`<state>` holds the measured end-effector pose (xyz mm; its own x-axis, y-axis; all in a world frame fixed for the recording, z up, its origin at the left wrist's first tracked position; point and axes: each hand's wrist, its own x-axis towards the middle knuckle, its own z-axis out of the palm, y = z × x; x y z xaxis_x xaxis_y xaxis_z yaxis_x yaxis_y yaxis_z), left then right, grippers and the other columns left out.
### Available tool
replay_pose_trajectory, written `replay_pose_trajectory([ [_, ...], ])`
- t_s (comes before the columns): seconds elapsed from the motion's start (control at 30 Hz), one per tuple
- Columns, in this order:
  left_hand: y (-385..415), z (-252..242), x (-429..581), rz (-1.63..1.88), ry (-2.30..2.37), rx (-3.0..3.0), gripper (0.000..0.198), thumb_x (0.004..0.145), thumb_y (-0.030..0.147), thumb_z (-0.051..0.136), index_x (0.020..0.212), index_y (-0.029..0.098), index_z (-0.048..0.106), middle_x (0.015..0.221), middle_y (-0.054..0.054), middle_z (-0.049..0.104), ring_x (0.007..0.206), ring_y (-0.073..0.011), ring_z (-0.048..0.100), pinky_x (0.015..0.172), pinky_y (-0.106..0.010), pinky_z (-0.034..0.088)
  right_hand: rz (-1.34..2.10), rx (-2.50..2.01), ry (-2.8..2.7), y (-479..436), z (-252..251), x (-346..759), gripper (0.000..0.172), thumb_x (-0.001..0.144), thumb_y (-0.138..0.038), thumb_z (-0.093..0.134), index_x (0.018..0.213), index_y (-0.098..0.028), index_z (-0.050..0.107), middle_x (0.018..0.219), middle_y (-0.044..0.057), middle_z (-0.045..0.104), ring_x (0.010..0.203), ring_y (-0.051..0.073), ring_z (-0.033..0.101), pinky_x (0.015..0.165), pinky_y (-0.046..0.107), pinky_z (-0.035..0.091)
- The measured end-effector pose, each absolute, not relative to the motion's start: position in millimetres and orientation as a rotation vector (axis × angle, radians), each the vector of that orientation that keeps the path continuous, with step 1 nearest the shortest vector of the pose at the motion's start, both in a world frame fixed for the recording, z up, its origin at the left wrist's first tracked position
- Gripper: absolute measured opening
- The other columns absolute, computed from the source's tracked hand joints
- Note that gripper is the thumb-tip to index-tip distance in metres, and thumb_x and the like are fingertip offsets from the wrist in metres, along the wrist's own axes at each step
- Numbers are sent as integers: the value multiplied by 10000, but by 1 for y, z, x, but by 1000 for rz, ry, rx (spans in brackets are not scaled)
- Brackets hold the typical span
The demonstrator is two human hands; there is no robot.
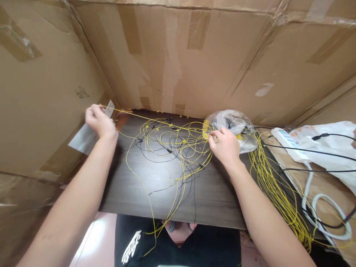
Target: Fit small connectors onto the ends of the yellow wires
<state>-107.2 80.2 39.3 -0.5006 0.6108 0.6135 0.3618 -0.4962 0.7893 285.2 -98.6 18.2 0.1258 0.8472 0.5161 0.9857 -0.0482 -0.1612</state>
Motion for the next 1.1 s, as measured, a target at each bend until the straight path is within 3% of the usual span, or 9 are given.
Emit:
replay_pose_trajectory([
  [0.1, 75, 51, -105, 2183, 1602, 759, 286, 1064, 148, 333, 782, 186, 357, 722, 45, 381, 494, -38, 260, 404, -203, 209, -323, -2007, -1658, -99, 18, 294, 243, 910, -250, 545, 942, -180, 776, 968, 105, 698, 813, 238, 603, 689, 333, 393],
  [0.23, 58, 62, -84, 2157, 1361, 723, 254, 971, 67, 312, 745, 178, 351, 780, 17, 498, 554, -42, 372, 439, -166, 268, -294, -1902, -1596, -97, 15, 295, 244, 918, -269, 546, 943, -182, 772, 929, 83, 732, 738, 211, 619, 664, 320, 404],
  [0.33, 42, 59, -62, 2057, 1184, 941, 289, 925, 189, 347, 637, 189, 316, 715, -14, 559, 546, -69, 474, 450, -186, 345, -317, -1704, -1746, -96, 12, 285, 251, 950, -269, 538, 952, -177, 771, 893, 80, 727, 698, 188, 617, 666, 311, 427],
  [0.5, 0, 44, -23, 1714, 960, 1824, 385, 880, 314, 497, 532, 197, 382, 473, 30, 394, 424, -85, 361, 440, -234, 280, -453, -1432, -2071, -100, 9, 258, 277, 1010, -261, 510, 1007, -181, 775, 854, 71, 700, 681, 173, 590, 647, 296, 420],
  [0.57, -18, 38, -8, 1487, 925, 2079, 286, 893, 300, 538, 636, 184, 490, 506, 46, 433, 444, -82, 380, 463, -222, 295, -492, -1365, -2154, -101, 7, 250, 262, 1011, -249, 522, 1002, -188, 777, 844, 64, 690, 679, 170, 573, 646, 297, 408],
  [0.63, -33, 31, 4, 1238, 852, 2336, 139, 890, 285, 579, 943, 171, 638, 499, 85, 438, 423, -82, 379, 480, -216, 314, -509, -1329, -2218, -102, 5, 245, 247, 1008, -243, 535, 990, -200, 778, 831, 60, 678, 681, 169, 558, 642, 299, 390],
  [0.73, -43, 18, 17, 1001, 773, 2661, 336, 885, 346, 640, 1182, 190, 660, 548, 70, 553, 450, -101, 474, 504, -226, 338, -521, -1305, -2268, -103, 3, 240, 233, 1005, -237, 545, 983, -200, 774, 820, 60, 665, 682, 171, 540, 636, 302, 368],
  [0.9, -38, 2, 24, 934, 712, 2869, 230, 969, 382, 581, 948, 209, 731, 749, -12, 743, 614, -134, 659, 558, -232, 407, -491, -1304, -2260, -104, 5, 237, 234, 1009, -212, 525, 975, -175, 753, 852, 69, 669, 713, 176, 550, 659, 307, 382],
  [1.1, -37, 20, 14, 1266, 616, 2736, 224, 981, 234, 521, 806, 173, 647, 649, 9, 658, 525, -88, 553, 543, -223, 409, -451, -1442, -2173, -103, 8, 246, 211, 990, -201, 529, 966, -164, 736, 912, 87, 665, 772, 199, 566, 693, 326, 413],
])
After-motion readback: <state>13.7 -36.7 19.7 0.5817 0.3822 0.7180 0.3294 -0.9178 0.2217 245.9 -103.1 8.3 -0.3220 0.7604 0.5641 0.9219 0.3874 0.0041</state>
